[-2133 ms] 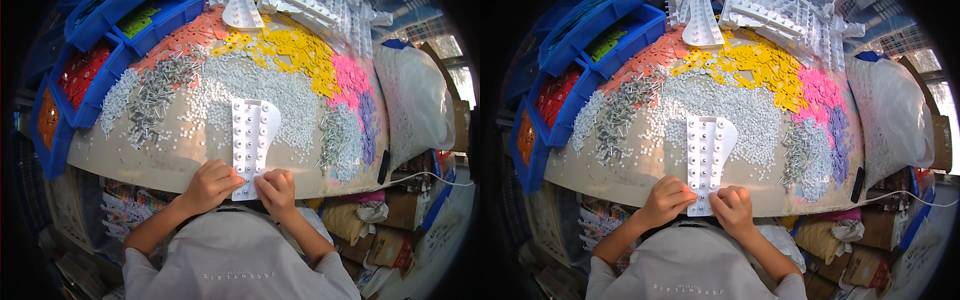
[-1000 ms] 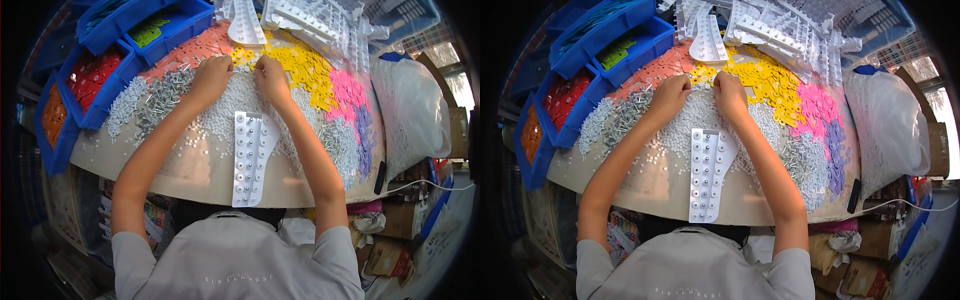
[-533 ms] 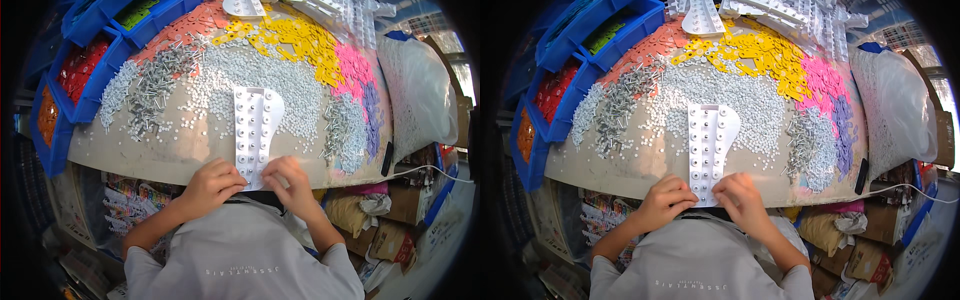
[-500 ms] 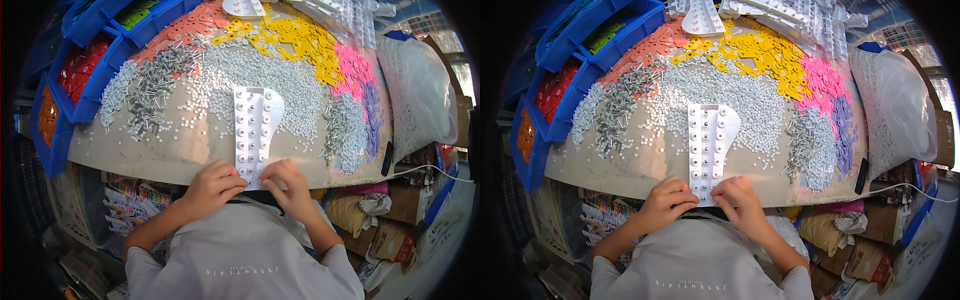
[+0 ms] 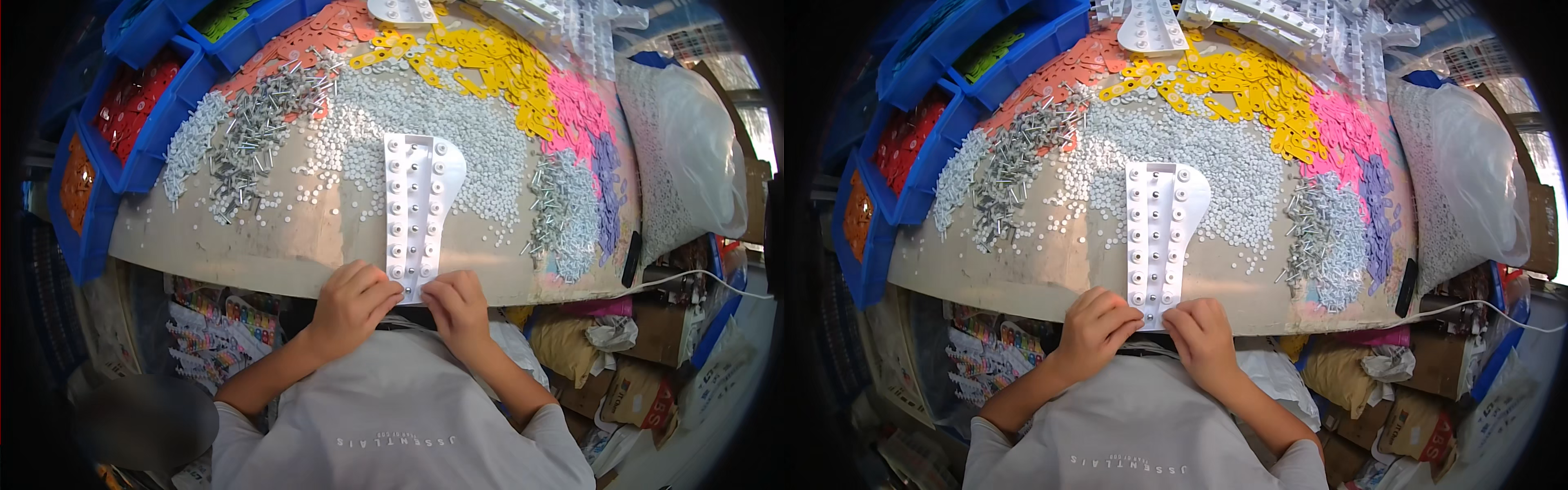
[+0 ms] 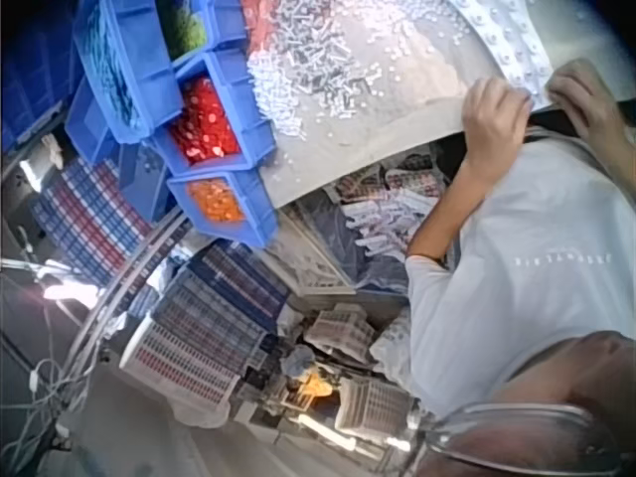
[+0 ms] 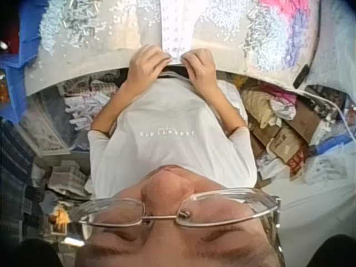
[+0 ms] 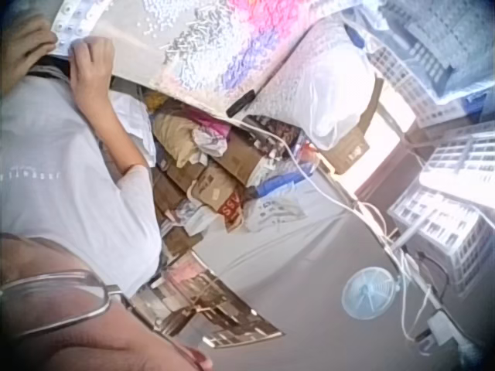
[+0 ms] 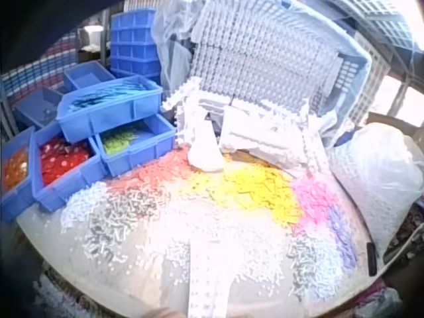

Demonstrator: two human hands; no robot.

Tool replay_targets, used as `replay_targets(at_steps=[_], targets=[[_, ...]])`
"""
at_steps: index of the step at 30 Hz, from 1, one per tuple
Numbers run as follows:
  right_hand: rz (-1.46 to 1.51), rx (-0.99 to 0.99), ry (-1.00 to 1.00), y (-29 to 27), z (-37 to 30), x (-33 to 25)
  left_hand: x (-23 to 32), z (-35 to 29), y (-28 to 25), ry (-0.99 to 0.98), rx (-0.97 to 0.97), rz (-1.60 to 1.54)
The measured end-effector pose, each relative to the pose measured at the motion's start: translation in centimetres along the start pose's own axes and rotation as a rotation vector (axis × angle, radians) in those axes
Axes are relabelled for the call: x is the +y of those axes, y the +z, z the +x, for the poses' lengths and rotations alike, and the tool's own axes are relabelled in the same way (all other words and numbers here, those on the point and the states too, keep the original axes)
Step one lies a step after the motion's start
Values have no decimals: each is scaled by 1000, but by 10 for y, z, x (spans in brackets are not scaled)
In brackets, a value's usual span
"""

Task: The recorder is assembling a small toy xylophone by placing colorful keys into a white base and securing them with metal pins.

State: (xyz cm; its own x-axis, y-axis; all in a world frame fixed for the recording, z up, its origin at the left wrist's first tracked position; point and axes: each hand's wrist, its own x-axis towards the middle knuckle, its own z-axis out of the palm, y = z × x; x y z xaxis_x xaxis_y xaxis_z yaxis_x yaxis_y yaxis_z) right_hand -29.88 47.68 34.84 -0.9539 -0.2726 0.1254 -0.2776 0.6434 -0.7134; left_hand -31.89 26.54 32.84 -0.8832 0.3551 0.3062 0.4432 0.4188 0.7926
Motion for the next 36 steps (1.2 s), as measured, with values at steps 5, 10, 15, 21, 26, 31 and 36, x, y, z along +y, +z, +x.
replay_targets(at_steps=[5,10,15,21,26,31,36], targets=[[-212,61,-195,3,1,2,-14,-8,6,170,63,98],[16,149,-67,-9,3,14,-28,-13,-15,104,129,-43],[-99,307,149,-36,38,27,-64,-27,-48,-369,144,-1096],[-40,298,-15,-32,87,-2,-86,-25,-47,-41,86,-1853],[53,126,-319,1,154,-67,-83,-14,-53,30,75,-1893],[106,6,-697,84,263,-131,-88,-1,-84,61,-9,-1680],[181,-106,-703,201,372,-166,-57,-10,-188,55,177,-979]])
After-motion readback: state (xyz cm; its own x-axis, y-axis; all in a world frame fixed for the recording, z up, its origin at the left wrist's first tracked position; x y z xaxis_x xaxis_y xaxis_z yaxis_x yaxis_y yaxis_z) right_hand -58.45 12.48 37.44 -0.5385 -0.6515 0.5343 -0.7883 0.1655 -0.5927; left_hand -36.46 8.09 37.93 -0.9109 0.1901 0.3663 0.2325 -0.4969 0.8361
